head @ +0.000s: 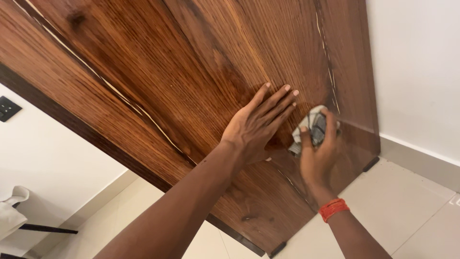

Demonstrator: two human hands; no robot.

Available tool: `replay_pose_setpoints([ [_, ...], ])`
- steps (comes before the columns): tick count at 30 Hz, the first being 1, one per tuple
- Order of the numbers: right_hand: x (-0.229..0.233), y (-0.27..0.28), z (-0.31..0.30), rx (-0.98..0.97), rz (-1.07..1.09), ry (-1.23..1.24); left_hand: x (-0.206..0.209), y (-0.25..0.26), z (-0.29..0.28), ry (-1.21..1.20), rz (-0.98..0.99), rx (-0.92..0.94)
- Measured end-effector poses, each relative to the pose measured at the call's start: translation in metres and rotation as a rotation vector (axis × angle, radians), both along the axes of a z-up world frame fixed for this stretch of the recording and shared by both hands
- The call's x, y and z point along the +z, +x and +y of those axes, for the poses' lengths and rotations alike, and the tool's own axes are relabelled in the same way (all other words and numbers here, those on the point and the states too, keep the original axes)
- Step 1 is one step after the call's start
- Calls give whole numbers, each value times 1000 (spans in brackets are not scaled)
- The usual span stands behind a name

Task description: The person wipes the surface of a wooden wardrobe door with a cloth. They move the cloth across the wood grain, covering the upper, middle, and lower sections of the door.

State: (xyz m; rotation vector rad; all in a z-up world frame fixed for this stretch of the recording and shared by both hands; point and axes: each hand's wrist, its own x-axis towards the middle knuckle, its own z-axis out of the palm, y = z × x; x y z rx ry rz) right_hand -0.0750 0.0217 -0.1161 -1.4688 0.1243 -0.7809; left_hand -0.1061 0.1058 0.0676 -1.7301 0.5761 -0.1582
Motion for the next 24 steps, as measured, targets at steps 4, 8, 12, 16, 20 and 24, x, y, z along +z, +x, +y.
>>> replay_pose_setpoints([
  [4,-71,8,-2,-63,38,-13,-6,3,3,-34,-27,-38],
  [8,-121,9,-1,-25,275,29,-7,1,3,-18,-32,-13],
  [12,-110,15,-5,62,343,307,-2,-3,-1,-21,-38,3],
  [16,-59,11,-3,134,235,439,-1,-5,-2,-17,-21,28],
  [20,9,-4,1,88,22,262,-2,-4,-4,-61,-3,23],
  [24,50,-17,2,127,-175,181,-5,-1,-1,-73,-17,-6],
])
